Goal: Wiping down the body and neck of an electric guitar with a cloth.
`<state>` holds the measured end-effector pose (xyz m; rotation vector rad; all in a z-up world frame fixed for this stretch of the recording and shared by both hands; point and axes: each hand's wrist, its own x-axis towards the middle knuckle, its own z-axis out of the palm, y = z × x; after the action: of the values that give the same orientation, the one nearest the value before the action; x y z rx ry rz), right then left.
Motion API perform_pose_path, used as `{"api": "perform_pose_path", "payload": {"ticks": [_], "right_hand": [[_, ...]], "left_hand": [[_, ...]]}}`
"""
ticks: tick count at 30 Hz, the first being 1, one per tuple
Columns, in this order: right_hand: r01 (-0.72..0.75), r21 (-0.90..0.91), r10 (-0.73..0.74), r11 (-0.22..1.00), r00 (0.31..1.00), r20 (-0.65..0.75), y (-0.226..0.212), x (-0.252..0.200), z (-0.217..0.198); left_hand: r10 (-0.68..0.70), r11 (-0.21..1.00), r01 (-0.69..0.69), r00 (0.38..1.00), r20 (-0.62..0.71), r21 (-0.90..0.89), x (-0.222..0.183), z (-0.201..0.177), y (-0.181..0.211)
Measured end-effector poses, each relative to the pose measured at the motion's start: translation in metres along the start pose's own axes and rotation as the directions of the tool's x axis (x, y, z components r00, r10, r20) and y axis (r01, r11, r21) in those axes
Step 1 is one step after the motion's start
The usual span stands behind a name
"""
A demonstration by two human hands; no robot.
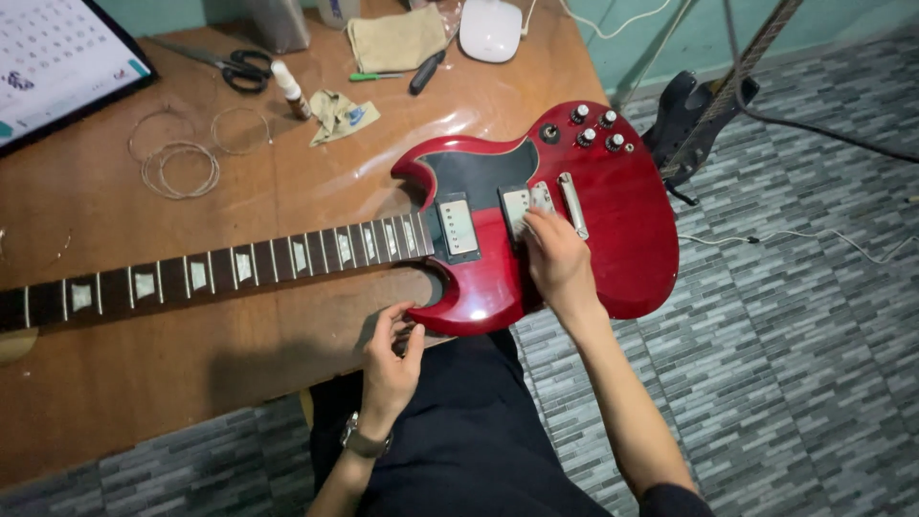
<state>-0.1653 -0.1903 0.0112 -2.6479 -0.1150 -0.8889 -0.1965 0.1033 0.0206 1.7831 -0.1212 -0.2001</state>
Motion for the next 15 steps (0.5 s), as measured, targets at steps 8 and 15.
{"api": "perform_pose_path", "payload": {"ticks": [8,15], "right_hand": [[-0.005,0.117,-0.008,0.993,0.994,0.112,0.023,0.061,0.046],[0.033,-0.137,-0.007,0.990,0.983,0.186,-0.002,-0.016,-0.005]], "left_hand": [[0.015,1.000,-0.016,0.999,0.036,0.027,-0.003,-0.002,-0.005],[-0.018,1.000,0.017,0.999,0.043,0.010,-0.004,-0.004,-0.003]]}}
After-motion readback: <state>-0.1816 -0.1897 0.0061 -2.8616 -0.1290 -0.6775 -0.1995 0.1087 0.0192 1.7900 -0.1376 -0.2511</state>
